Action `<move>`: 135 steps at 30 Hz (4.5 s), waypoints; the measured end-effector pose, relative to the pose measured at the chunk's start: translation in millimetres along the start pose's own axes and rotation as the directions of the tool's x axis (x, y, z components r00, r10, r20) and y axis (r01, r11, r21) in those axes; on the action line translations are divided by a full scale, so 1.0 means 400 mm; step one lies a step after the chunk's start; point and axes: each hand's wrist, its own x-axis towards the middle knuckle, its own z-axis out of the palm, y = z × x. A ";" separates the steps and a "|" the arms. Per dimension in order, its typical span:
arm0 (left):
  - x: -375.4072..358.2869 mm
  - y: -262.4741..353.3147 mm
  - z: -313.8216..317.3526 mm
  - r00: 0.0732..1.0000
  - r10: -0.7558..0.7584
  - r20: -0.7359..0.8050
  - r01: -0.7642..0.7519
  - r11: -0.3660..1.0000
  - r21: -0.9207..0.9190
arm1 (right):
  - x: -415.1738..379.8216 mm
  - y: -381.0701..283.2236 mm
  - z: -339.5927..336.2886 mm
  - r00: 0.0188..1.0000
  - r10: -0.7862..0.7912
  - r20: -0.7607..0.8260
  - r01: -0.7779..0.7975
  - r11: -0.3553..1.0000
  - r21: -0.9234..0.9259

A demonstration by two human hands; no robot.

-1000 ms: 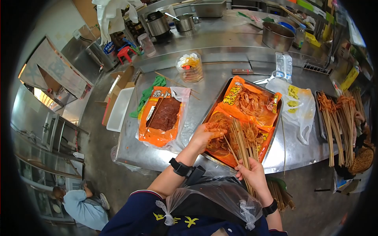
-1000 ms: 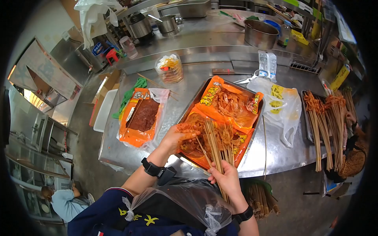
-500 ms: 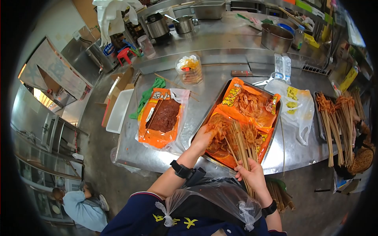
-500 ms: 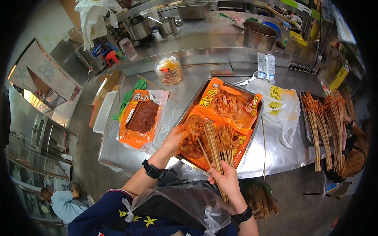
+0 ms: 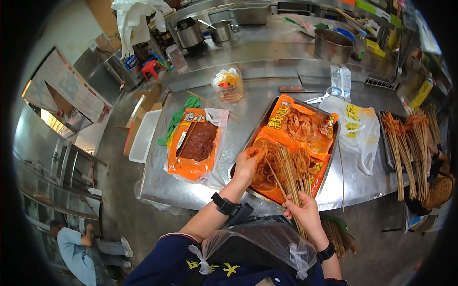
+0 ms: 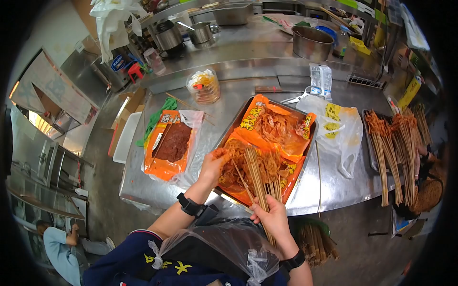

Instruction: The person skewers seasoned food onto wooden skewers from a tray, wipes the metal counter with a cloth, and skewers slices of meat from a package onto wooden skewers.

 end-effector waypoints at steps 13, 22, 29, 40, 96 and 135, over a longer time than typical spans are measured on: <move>-0.005 0.030 -0.020 0.983 -0.111 0.145 0.143 0.960 -0.239 | 0.000 0.007 0.009 1.000 0.002 -0.009 -0.002 1.000 -0.010; -0.029 0.020 -0.031 0.994 -0.087 0.068 0.097 0.983 -0.155 | 0.001 0.010 0.013 1.000 -0.008 -0.027 0.007 1.000 -0.030; -0.086 -0.007 -0.006 0.971 -0.097 0.219 0.087 0.995 0.056 | 0.005 0.018 0.015 1.000 -0.019 -0.019 0.017 0.998 -0.065; -0.049 0.009 0.004 0.994 0.071 0.079 -0.060 0.990 -0.128 | -0.001 0.011 0.014 1.000 -0.021 -0.017 0.020 0.997 -0.075; -0.113 -0.036 0.045 0.953 0.277 0.122 -0.300 0.913 0.276 | -0.006 0.013 0.009 0.998 -0.035 -0.058 0.031 0.998 -0.062; -0.068 -0.011 -0.005 0.942 -0.225 0.250 0.230 0.973 0.011 | 0.003 0.016 0.013 0.997 -0.050 0.057 0.060 0.980 -0.191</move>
